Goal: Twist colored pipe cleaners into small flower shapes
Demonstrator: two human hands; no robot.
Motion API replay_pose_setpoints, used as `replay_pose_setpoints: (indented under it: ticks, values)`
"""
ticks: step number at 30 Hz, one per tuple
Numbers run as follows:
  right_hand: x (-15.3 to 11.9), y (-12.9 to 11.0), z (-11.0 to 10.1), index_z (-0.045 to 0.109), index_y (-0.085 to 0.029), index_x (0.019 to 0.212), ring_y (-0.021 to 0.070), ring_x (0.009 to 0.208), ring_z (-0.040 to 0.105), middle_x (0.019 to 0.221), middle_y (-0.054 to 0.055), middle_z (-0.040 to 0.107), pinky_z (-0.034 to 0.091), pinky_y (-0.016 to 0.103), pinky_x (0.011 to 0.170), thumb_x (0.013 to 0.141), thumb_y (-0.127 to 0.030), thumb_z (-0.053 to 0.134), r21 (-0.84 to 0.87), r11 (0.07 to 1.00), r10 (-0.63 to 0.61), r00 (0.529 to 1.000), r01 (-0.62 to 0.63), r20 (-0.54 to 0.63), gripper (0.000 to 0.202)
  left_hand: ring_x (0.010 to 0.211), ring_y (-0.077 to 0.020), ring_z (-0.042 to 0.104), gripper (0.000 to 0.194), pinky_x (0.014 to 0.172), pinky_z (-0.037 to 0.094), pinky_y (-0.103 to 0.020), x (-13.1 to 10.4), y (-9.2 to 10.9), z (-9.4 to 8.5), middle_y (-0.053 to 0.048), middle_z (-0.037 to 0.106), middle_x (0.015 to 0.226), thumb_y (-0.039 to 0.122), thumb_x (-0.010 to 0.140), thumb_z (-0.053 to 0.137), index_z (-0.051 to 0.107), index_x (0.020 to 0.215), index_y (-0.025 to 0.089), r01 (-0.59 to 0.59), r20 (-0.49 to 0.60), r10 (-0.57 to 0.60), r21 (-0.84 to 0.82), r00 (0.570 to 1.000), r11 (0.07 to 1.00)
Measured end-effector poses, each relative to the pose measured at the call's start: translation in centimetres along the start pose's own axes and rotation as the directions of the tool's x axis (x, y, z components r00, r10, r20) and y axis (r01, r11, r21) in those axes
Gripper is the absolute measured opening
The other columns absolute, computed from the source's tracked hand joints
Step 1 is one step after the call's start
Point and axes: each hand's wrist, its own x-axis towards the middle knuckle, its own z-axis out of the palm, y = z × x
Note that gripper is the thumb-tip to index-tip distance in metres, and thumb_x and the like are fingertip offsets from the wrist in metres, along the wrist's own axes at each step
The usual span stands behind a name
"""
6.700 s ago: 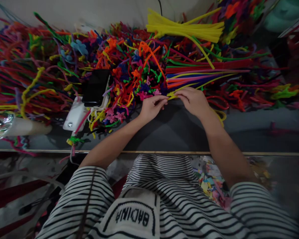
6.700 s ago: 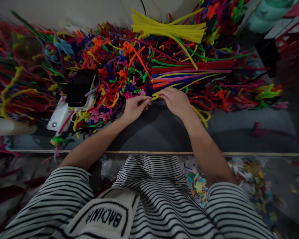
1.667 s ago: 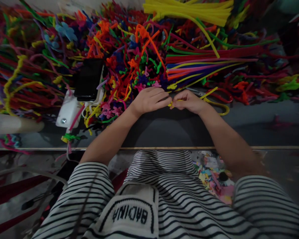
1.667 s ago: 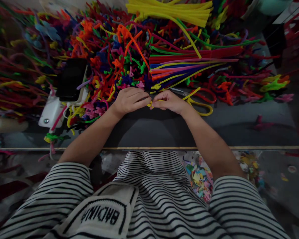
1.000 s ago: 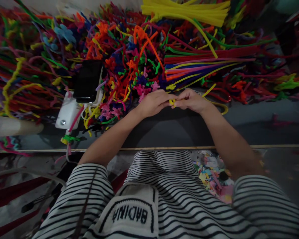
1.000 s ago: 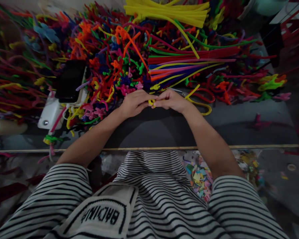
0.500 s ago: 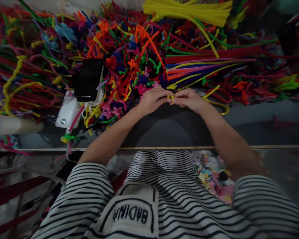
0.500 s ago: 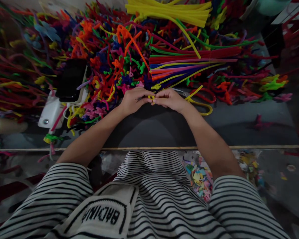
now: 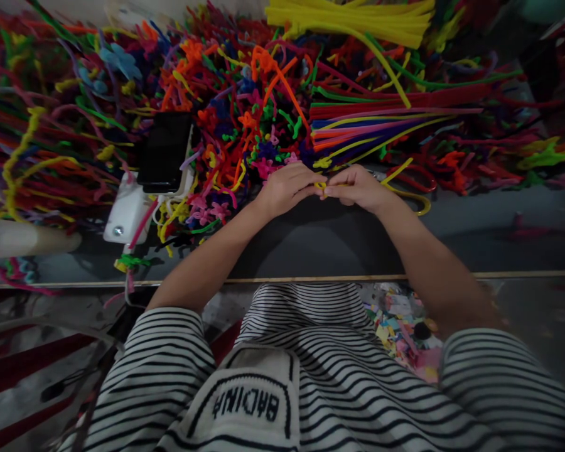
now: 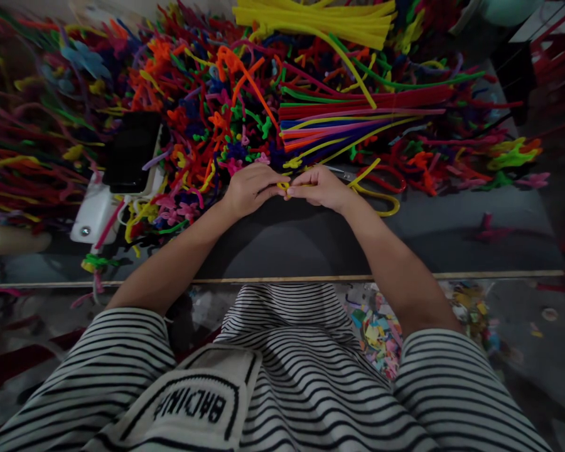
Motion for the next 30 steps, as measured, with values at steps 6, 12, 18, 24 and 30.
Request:
replay_pose_setpoints:
  ticks: [6,12,18,24,30]
  values:
    - [0.8,0.8,0.0,0.075,-0.014,0.072,0.0025,0.037,0.023,0.039,-0.011,0.036,0.012,0.022,0.04,0.078,-0.05,0.087,0.003,0.997,-0.079,0.994,0.08,-0.08,0.039,0.103,-0.0176,0.074,0.032,0.093,0.057,-0.035,-0.6,-0.5,-0.5,-0.008,0.079,0.112,0.032,0.112,0.047,0.067,0.134,0.022,-0.083,0.118,0.057,0.229,0.991,0.97]
    - [0.8,0.6,0.7,0.077,-0.015,0.077,0.0077,0.047,0.042,0.05,-0.004,0.055,0.031,0.024,0.048,0.084,-0.056,0.081,-0.21,0.963,-0.183,0.981,0.166,-0.063,0.042,0.103,-0.017,0.073,0.027,0.093,0.055,-0.037,-0.8,-0.4,-1.4,-0.002,0.078,0.105,0.029,0.112,0.047,0.068,0.129,0.029,-0.091,0.109,0.055,0.365,0.993,0.927]
    - [0.2,0.0,1.6,0.078,-0.018,0.081,0.0152,0.076,0.062,0.081,0.004,0.074,0.044,0.027,0.068,0.091,-0.059,0.072,-0.541,0.796,-0.384,0.917,0.272,-0.104,0.042,0.105,-0.0158,0.073,0.027,0.093,0.052,-0.035,-0.6,0.0,-1.4,0.003,0.076,0.101,0.022,0.109,0.054,0.065,0.132,0.032,-0.2,0.011,0.237,0.57,0.972,0.797]
    - [0.2,-0.3,1.6,0.073,-0.015,0.08,0.0078,0.055,0.036,0.058,-0.004,0.048,0.026,0.025,0.052,0.085,-0.065,0.078,-0.354,0.914,-0.257,0.958,0.199,-0.124,0.051,0.107,-0.02,0.071,0.023,0.096,0.052,-0.041,-1.1,-0.8,-0.5,-0.001,0.075,0.099,0.034,0.109,0.054,0.07,0.125,0.034,-0.01,0.011,0.006,0.361,1.0,0.933]
    - [-0.3,-0.6,1.9,0.075,-0.013,0.081,0.0046,0.044,0.024,0.047,-0.01,0.035,0.013,0.026,0.044,0.083,-0.066,0.081,-0.131,0.977,-0.173,0.985,0.17,-0.015,0.053,0.102,-0.0206,0.072,0.036,0.098,0.055,-0.045,-1.4,-0.8,-1.2,-0.005,0.077,0.098,0.044,0.111,0.043,0.074,0.119,0.028,0.064,0.097,-0.082,0.178,0.992,0.982]
